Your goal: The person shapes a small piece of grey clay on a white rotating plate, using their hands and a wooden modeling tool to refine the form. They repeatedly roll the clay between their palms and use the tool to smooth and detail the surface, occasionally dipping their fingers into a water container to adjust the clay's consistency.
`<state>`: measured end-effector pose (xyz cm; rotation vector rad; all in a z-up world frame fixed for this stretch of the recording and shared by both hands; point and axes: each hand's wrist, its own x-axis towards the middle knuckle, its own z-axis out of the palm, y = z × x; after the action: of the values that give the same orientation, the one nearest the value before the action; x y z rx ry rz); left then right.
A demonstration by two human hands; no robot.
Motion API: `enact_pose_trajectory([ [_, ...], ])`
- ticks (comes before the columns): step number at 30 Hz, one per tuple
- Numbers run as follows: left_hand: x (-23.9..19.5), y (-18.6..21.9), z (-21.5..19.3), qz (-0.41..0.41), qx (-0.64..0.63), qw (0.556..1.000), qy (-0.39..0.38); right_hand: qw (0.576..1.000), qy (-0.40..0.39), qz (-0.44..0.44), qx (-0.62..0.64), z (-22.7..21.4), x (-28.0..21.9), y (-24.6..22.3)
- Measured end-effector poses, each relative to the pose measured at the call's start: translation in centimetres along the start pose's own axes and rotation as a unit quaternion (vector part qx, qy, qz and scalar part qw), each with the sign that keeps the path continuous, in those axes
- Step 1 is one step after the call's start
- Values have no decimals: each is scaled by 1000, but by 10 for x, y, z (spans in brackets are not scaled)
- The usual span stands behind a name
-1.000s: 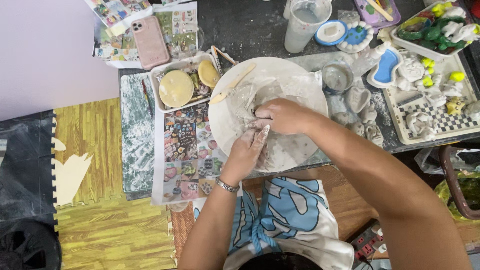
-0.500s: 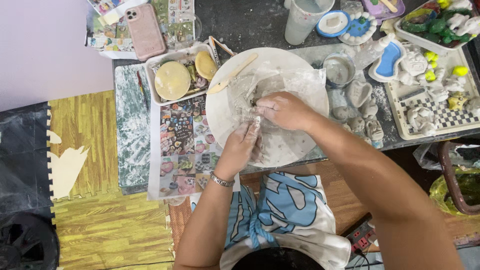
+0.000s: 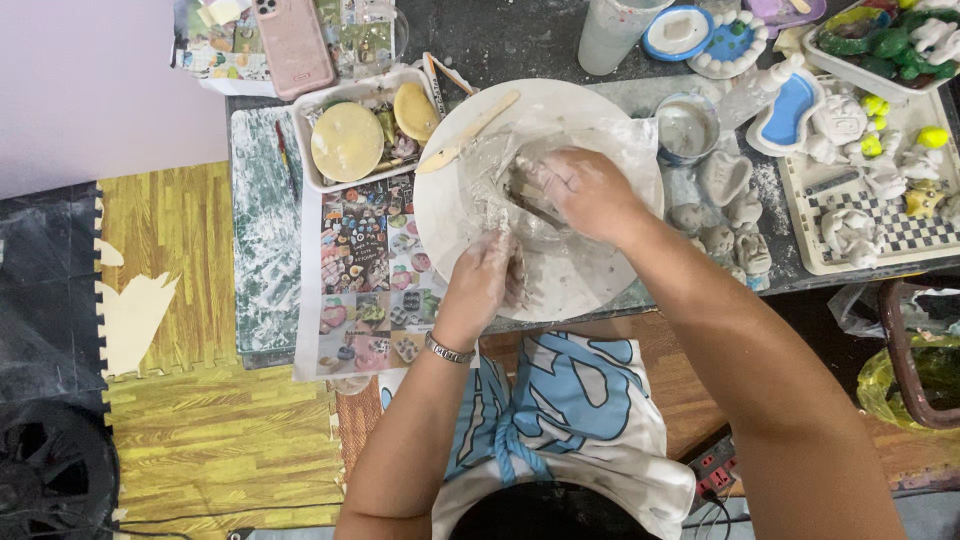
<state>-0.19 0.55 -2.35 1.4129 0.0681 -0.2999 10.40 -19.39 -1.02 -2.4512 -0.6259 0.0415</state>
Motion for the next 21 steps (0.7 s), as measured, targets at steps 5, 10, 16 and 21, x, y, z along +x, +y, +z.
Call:
enact_pose_trajectory([
  [5,-7,5,11,-98,-190,976,46,1000,23,12,4,-6,-2,-3],
  [10,-14,17,20,-61,-468,881,21,996,84,-11,-20,-18,-4,-10],
  [16,-13,25,33,-65,-513,855,24,998,13,42,37,-36,-7,-36],
  [21,-7,7,40,-56,-609,791,-2,985,60,-149,-59,-19,-37,-67],
])
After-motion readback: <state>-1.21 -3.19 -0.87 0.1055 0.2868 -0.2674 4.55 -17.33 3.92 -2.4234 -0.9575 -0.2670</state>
